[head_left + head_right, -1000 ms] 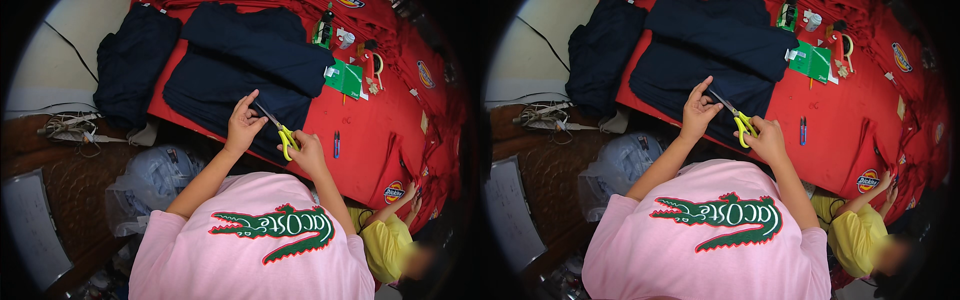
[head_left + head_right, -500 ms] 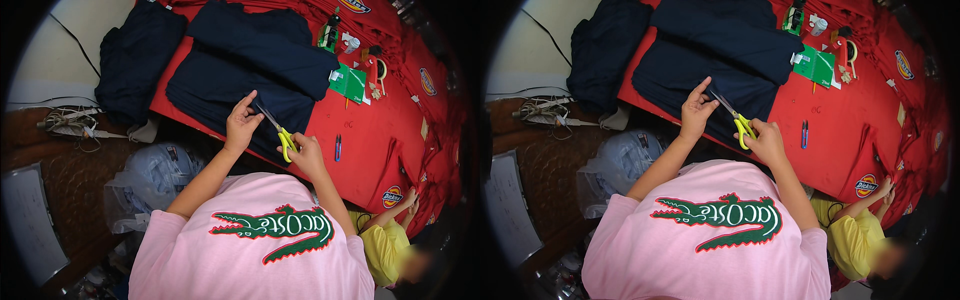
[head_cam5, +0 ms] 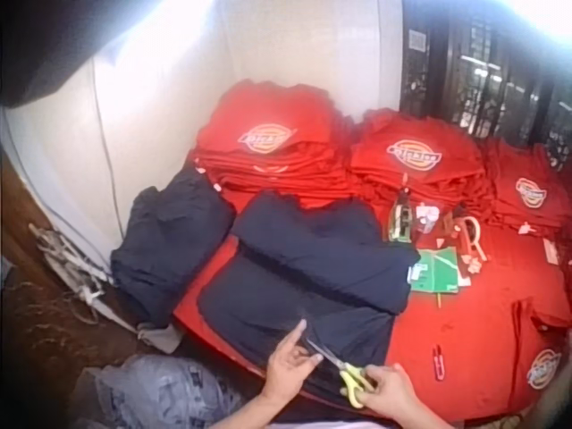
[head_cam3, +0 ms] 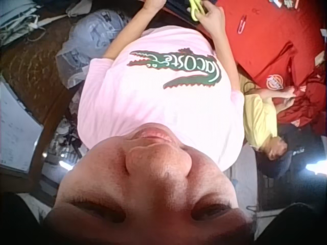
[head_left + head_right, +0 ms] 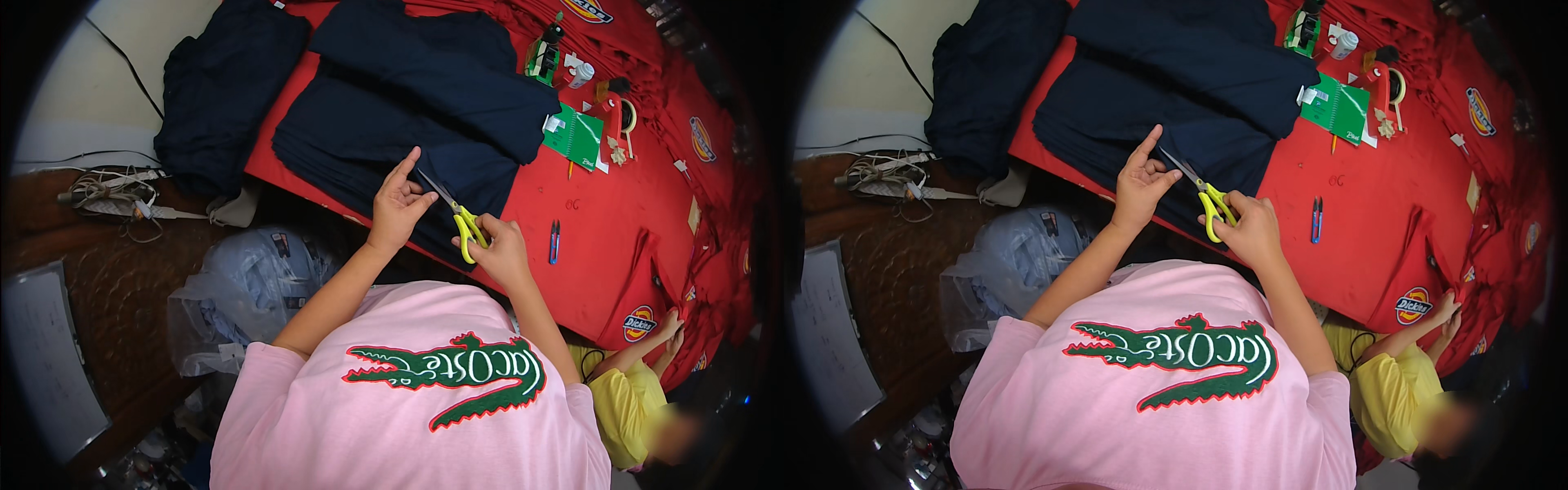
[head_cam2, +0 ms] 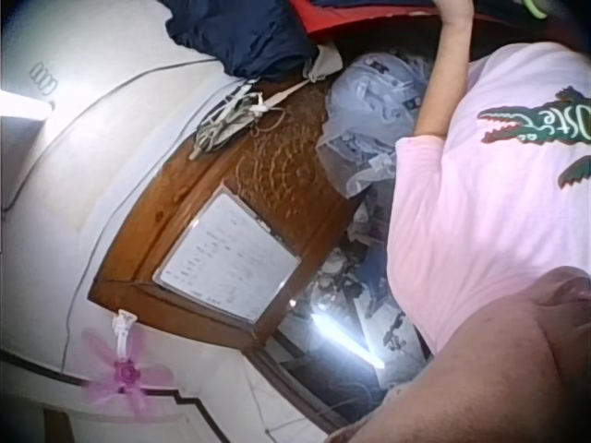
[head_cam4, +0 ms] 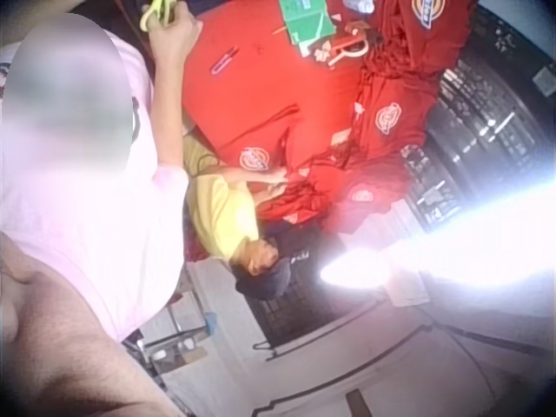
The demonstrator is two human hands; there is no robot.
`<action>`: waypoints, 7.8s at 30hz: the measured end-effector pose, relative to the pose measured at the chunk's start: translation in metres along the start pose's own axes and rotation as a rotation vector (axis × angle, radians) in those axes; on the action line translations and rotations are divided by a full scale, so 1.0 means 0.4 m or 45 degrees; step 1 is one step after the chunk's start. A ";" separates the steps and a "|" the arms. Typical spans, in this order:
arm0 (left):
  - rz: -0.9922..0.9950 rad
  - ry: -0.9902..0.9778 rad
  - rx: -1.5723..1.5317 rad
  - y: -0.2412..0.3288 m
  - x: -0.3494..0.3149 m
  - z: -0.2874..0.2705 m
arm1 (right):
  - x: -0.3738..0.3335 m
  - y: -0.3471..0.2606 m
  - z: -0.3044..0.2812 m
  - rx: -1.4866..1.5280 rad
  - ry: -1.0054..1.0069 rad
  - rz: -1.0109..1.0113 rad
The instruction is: The person trims threads from dark garments using shears while working at a table covered in stacks of t-shirts.
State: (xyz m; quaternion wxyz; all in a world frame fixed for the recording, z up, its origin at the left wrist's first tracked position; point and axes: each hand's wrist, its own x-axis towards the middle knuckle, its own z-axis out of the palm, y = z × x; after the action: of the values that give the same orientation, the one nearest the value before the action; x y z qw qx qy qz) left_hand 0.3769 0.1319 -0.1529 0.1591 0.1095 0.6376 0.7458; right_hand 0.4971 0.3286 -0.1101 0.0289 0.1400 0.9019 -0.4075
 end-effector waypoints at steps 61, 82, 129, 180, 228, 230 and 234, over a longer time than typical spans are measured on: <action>0.108 0.187 0.056 -0.001 0.058 -0.099 | 0.128 -0.044 0.071 0.007 -0.188 -0.032; 0.130 0.217 -0.103 0.026 0.081 -0.140 | 0.193 -0.105 0.086 0.014 -0.229 -0.064; 0.127 0.197 -0.101 0.089 0.162 -0.328 | 0.331 -0.229 0.199 -0.098 -0.242 -0.095; 0.148 0.199 -0.217 0.083 0.242 -0.479 | 0.414 -0.365 0.289 -0.079 -0.092 -0.241; 0.262 0.336 -0.115 0.112 0.223 -0.549 | 0.404 -0.400 0.357 -0.189 0.019 -0.438; 0.260 0.331 -0.095 0.118 0.221 -0.549 | 0.409 -0.406 0.359 -0.227 0.044 -0.454; 0.254 0.334 -0.012 0.117 0.219 -0.559 | 0.411 -0.407 0.359 -0.273 0.049 -0.461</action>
State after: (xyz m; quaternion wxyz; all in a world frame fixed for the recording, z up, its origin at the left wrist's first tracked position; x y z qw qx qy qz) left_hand 0.2092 -0.0463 -0.1467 0.0002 0.0733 0.6352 0.7689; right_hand 0.2854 0.1570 -0.1149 -0.0475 -0.0205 0.9510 -0.3049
